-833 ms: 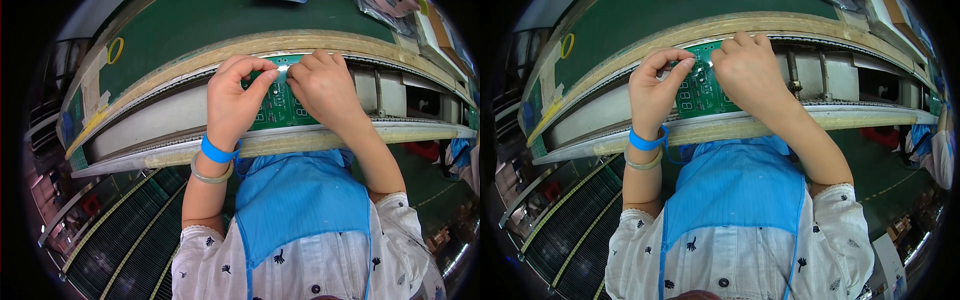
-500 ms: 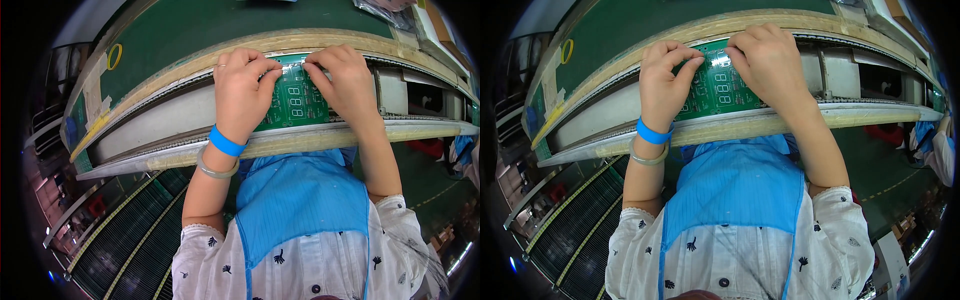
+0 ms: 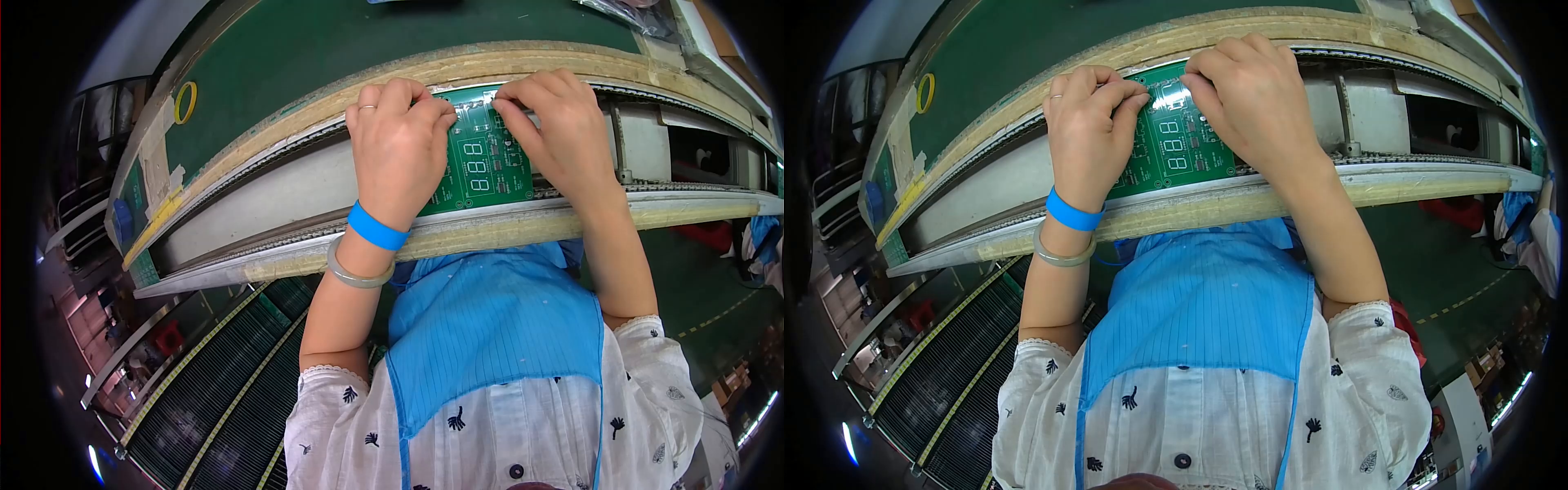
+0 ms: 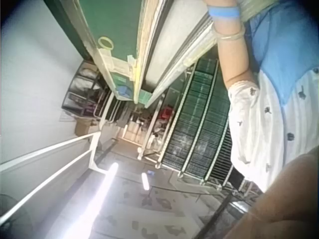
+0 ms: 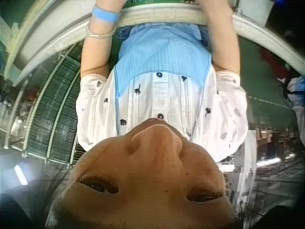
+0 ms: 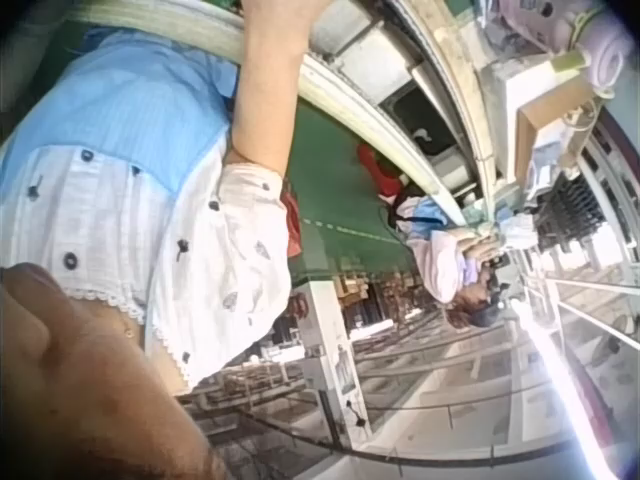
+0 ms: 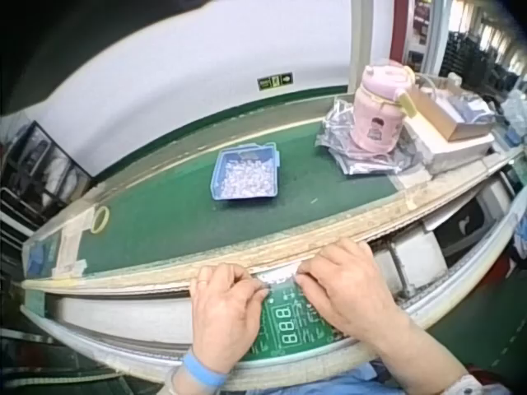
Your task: Insert small electronic components into a green printed circuit board on an assembly line.
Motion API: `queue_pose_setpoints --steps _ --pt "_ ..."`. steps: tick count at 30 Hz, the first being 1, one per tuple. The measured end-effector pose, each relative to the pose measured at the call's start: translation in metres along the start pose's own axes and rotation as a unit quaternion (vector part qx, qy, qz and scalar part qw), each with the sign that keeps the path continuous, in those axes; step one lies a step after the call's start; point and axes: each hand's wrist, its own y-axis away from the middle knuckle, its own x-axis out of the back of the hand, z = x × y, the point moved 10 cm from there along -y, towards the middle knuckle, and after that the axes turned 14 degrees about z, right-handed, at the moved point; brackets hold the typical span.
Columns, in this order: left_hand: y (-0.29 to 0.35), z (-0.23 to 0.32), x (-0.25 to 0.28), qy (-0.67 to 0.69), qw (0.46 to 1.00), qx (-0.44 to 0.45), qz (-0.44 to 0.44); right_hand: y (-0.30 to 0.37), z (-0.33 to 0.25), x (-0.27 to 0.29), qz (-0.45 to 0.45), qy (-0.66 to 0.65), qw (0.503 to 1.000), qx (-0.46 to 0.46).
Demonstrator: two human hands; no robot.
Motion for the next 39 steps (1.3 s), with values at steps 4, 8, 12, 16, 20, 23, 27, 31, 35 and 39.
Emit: queue_pose_setpoints --steps 4,8,12,16,20,23,27,31,35,39 --pt "0.000 0.001 0.000 -0.011 1.000 -0.002 -0.007 0.000 0.002 0.001 0.006 -0.001 1.000 0.001" --pt "0.000 0.002 0.000 -0.025 1.000 -0.007 -0.011 0.000 0.002 0.001 0.007 -0.003 1.000 0.000" --pt "0.000 0.001 0.000 -0.026 1.000 -0.006 -0.016 0.001 0.004 0.001 0.010 -0.008 1.000 0.000" --pt "0.000 0.001 -0.001 -0.028 0.999 -0.005 -0.020 0.001 0.006 0.001 0.007 -0.008 1.000 -0.006" --pt "-0.001 0.005 -0.002 -0.029 0.999 -0.017 -0.023 0.001 0.006 0.002 0.005 -0.005 1.000 -0.008" --pt "-0.002 0.005 -0.003 -0.020 0.999 -0.015 -0.026 -0.002 0.005 0.004 0.013 -0.001 1.000 -0.005" --pt "-0.002 0.001 -0.006 0.013 1.000 0.010 -0.026 -0.010 0.006 0.008 0.015 -0.011 1.000 -0.006" --pt "-0.003 0.000 -0.008 0.026 0.999 0.016 -0.033 -0.017 0.004 0.010 0.011 -0.019 1.000 -0.007" --pt "-0.001 -0.002 -0.010 0.026 0.999 0.018 -0.044 -0.030 0.001 0.013 -0.018 -0.036 0.999 -0.030" --pt "-0.006 -0.007 -0.008 0.065 0.996 0.047 -0.046 -0.057 0.011 0.014 -0.026 0.000 0.999 0.040"
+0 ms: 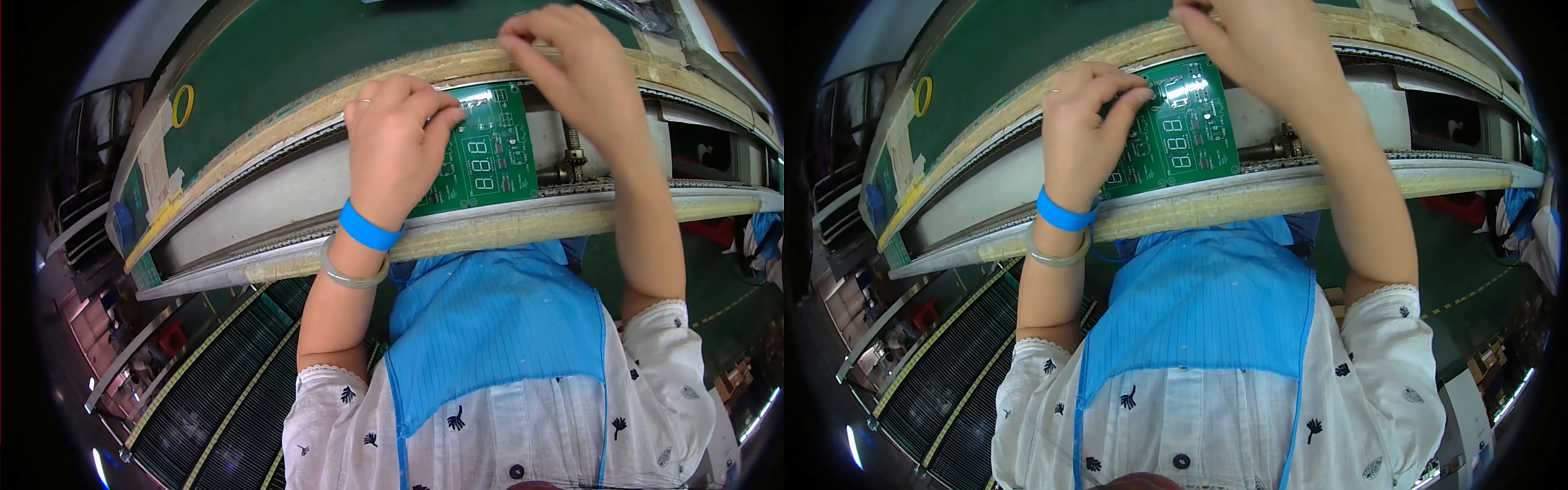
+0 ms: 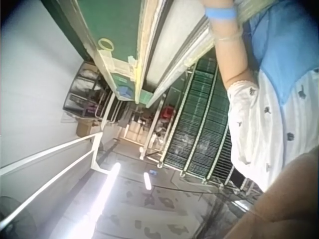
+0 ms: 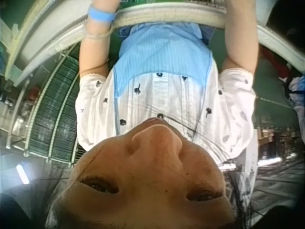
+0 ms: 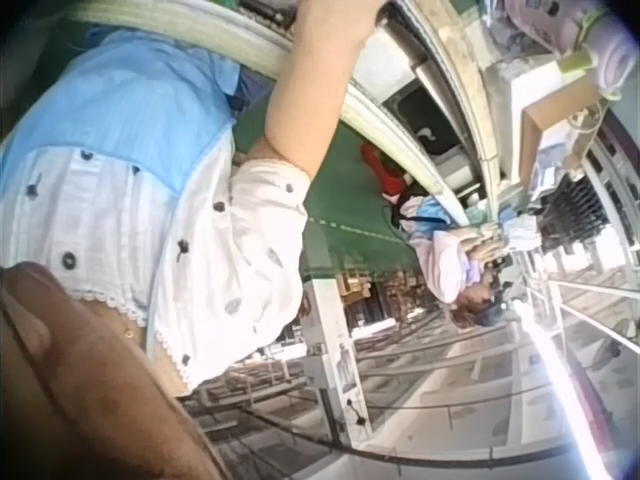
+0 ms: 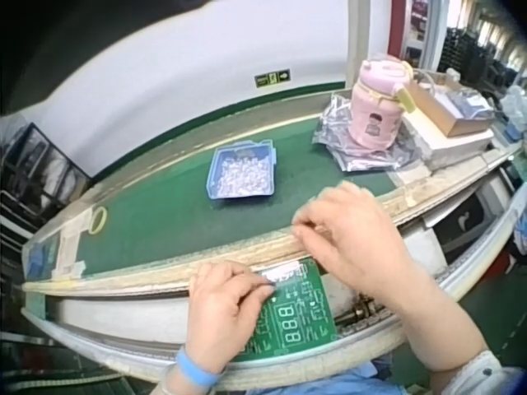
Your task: Insert small electronic components into a green printed circuit board on an assembly line.
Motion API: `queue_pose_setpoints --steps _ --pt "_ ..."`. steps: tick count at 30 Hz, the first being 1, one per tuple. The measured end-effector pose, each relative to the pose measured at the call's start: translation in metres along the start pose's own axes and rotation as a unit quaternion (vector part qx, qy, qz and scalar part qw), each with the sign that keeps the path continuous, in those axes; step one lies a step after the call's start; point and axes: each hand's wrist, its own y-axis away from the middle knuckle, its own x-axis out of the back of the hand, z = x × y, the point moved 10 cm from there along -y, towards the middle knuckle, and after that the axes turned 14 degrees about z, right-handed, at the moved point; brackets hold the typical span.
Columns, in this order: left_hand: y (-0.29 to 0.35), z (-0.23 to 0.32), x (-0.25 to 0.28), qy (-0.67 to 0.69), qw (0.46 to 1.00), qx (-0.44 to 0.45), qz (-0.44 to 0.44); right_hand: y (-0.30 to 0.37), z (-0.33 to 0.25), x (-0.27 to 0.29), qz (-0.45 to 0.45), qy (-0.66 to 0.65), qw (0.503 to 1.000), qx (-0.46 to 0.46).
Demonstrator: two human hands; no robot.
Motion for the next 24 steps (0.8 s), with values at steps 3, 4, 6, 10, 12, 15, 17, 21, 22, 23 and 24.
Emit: queue_pose_setpoints --steps 3,4,6,10,12,15,17,21,22,23,24 --pt "-0.026 0.000 0.022 -0.024 0.995 -0.053 0.083 -0.042 -0.008 0.004 0.010 0.010 0.999 -0.033" --pt "-0.040 -0.003 0.023 -0.023 0.995 -0.055 0.084 -0.054 -0.005 0.002 0.020 0.022 1.000 -0.007" --pt "-0.071 -0.001 0.028 -0.061 0.988 -0.093 0.111 -0.077 0.001 -0.009 0.011 0.017 0.999 0.035" --pt "-0.126 -0.019 0.004 -0.116 0.988 -0.032 0.099 -0.107 0.011 -0.043 -0.079 0.162 0.983 0.035" --pt "-0.142 -0.043 -0.009 -0.199 0.976 -0.035 0.079 -0.112 0.003 -0.058 -0.184 0.008 0.983 0.008" --pt "-0.154 -0.041 -0.042 -0.225 0.972 -0.051 0.047 -0.106 0.031 -0.094 -0.069 0.303 0.949 0.057" --pt "-0.154 -0.046 -0.045 -0.232 0.971 -0.045 0.032 -0.108 0.028 -0.098 -0.063 0.286 0.955 0.050" --pt "-0.152 -0.047 -0.043 -0.213 0.975 -0.042 0.044 -0.107 0.029 -0.095 -0.062 0.255 0.965 0.031" --pt "-0.152 -0.046 -0.042 -0.207 0.977 -0.038 0.045 -0.107 0.030 -0.095 -0.062 0.255 0.964 0.031" --pt "-0.152 -0.046 -0.041 -0.200 0.978 -0.033 0.047 -0.107 0.031 -0.092 -0.051 0.244 0.968 0.020" --pt "-0.152 -0.046 -0.041 -0.200 0.978 -0.033 0.047 -0.106 0.033 -0.088 -0.039 0.233 0.972 0.009"
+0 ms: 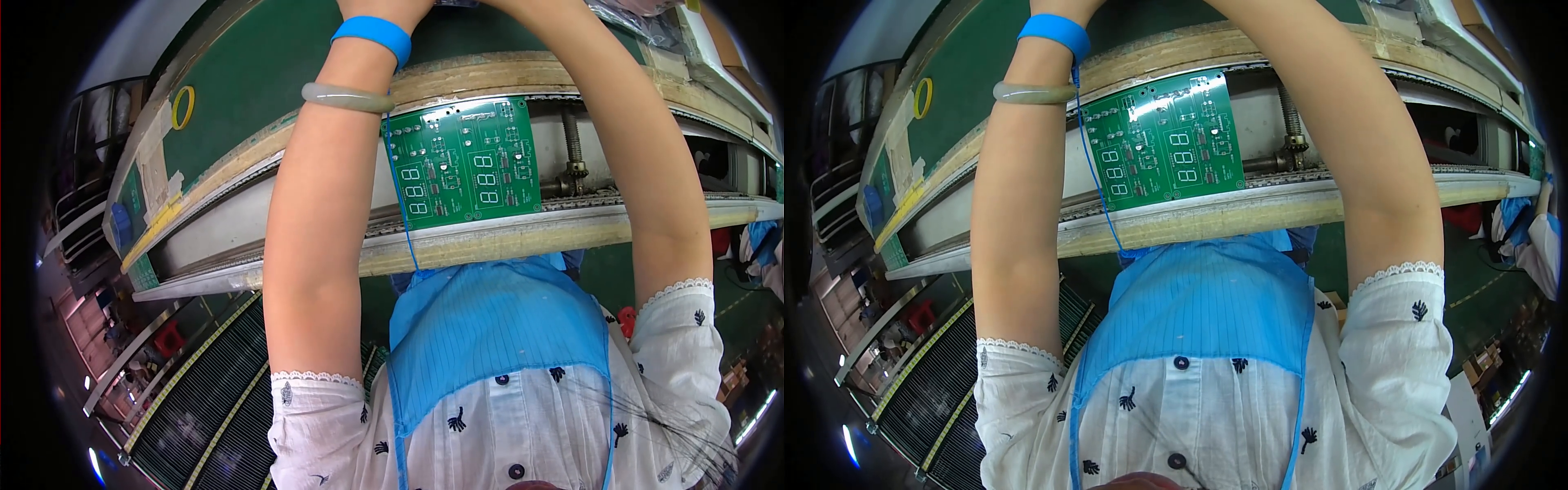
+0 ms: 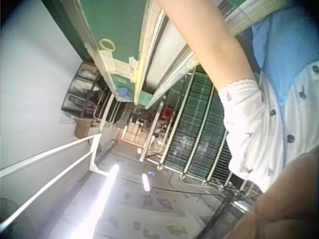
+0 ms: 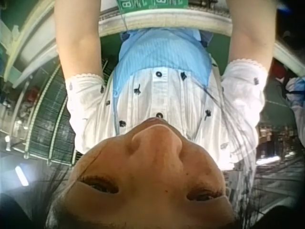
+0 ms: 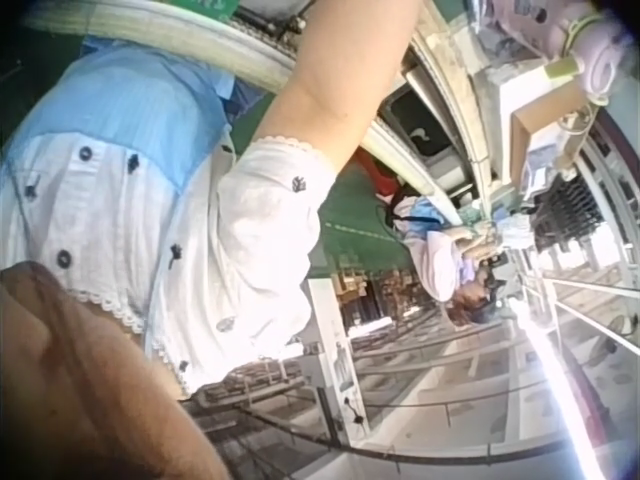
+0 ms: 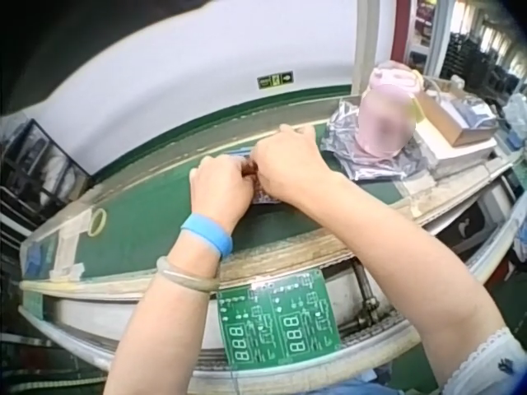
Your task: Insert small electronic components into a green printed circuit board on an assembly line.
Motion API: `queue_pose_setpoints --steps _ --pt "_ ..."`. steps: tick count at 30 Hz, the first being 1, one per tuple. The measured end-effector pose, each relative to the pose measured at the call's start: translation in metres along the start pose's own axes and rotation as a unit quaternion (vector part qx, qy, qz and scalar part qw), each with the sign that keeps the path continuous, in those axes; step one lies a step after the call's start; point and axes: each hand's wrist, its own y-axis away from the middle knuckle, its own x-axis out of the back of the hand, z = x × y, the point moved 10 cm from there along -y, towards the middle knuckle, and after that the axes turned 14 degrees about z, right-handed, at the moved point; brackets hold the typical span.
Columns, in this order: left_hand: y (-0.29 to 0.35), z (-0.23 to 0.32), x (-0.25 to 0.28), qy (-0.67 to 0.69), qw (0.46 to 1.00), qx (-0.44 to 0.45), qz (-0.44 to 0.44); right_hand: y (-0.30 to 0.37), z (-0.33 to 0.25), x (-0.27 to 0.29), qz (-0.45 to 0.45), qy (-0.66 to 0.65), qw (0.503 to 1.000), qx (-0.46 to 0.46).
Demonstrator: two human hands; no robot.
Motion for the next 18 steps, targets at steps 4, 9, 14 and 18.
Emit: queue_pose_setpoints --steps 4,9,14,18 --pt "0.000 -0.010 0.012 0.094 0.994 0.045 0.031 0.005 0.005 0.025 0.056 -0.095 0.993 -0.037" --pt "0.009 -0.020 0.031 0.255 0.952 0.170 -0.003 0.029 0.040 0.024 0.043 -0.417 0.886 -0.198" --pt "0.045 -0.004 0.037 0.765 0.597 0.228 -0.077 0.090 0.039 0.020 -0.034 -0.600 0.729 -0.328" --pt "0.090 -0.010 0.037 0.650 0.645 0.387 -0.108 0.131 0.038 0.013 -0.088 -0.618 0.702 -0.343"
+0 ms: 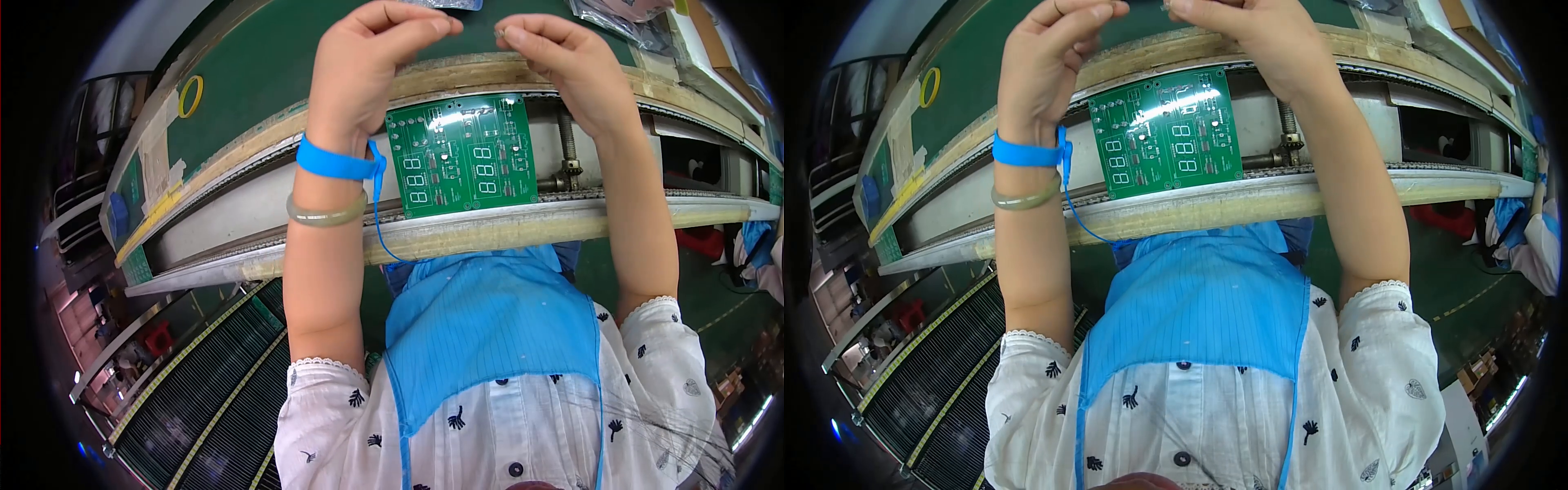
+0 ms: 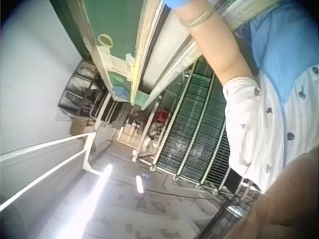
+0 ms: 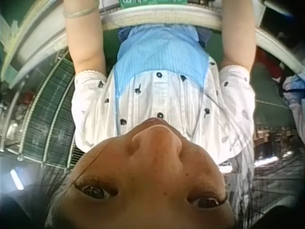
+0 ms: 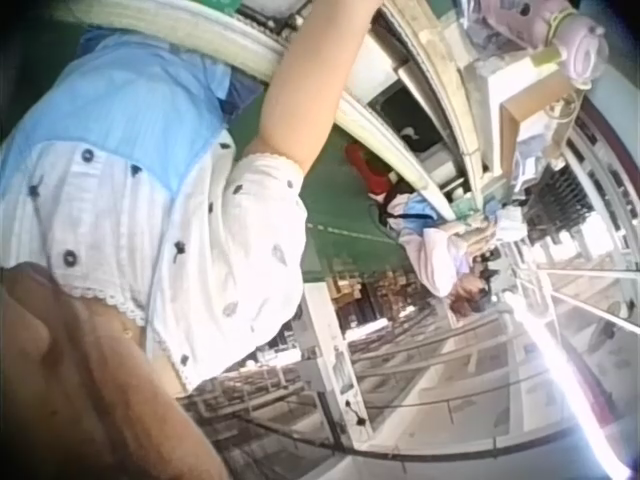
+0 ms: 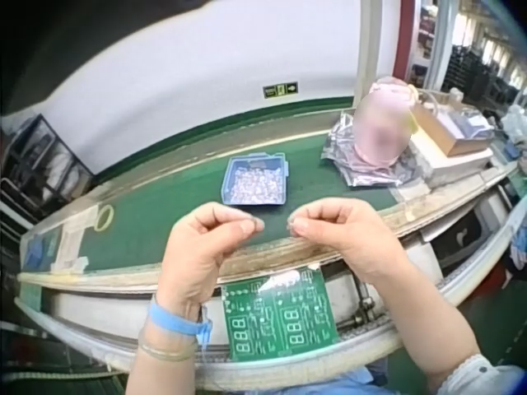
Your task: Insert small electronic components into a green printed circuit board on an assembly line.
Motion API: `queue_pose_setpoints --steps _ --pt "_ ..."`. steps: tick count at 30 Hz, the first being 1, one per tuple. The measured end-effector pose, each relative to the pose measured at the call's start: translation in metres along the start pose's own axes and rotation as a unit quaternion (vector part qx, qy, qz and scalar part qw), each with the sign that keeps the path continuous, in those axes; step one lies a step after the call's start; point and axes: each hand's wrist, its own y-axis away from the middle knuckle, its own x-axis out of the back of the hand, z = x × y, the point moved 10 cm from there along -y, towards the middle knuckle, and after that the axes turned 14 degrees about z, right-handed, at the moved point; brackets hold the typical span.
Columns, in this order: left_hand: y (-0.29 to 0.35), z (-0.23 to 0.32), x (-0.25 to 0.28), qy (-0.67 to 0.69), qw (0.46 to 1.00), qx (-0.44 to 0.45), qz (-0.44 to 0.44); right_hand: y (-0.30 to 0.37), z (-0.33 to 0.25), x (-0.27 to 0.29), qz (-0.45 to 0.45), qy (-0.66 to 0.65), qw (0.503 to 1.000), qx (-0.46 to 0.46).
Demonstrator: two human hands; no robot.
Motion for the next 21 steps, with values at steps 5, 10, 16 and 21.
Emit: queue_pose_setpoints --steps 5,10,16,21 --pt "0.034 -0.001 -0.003 -0.040 0.997 -0.045 -0.052 0.026 0.002 -0.011 -0.033 -0.071 0.997 -0.018" --pt "0.053 -0.006 0.001 -0.080 0.992 -0.080 -0.056 0.038 -0.005 -0.011 -0.018 -0.020 1.000 0.016" --pt "0.060 -0.014 0.007 -0.121 0.988 -0.078 -0.048 0.049 -0.002 -0.012 -0.018 0.015 1.000 0.004" --pt "0.062 -0.020 0.009 -0.091 0.995 -0.043 -0.027 0.065 -0.024 -0.015 -0.006 0.269 0.939 0.214"
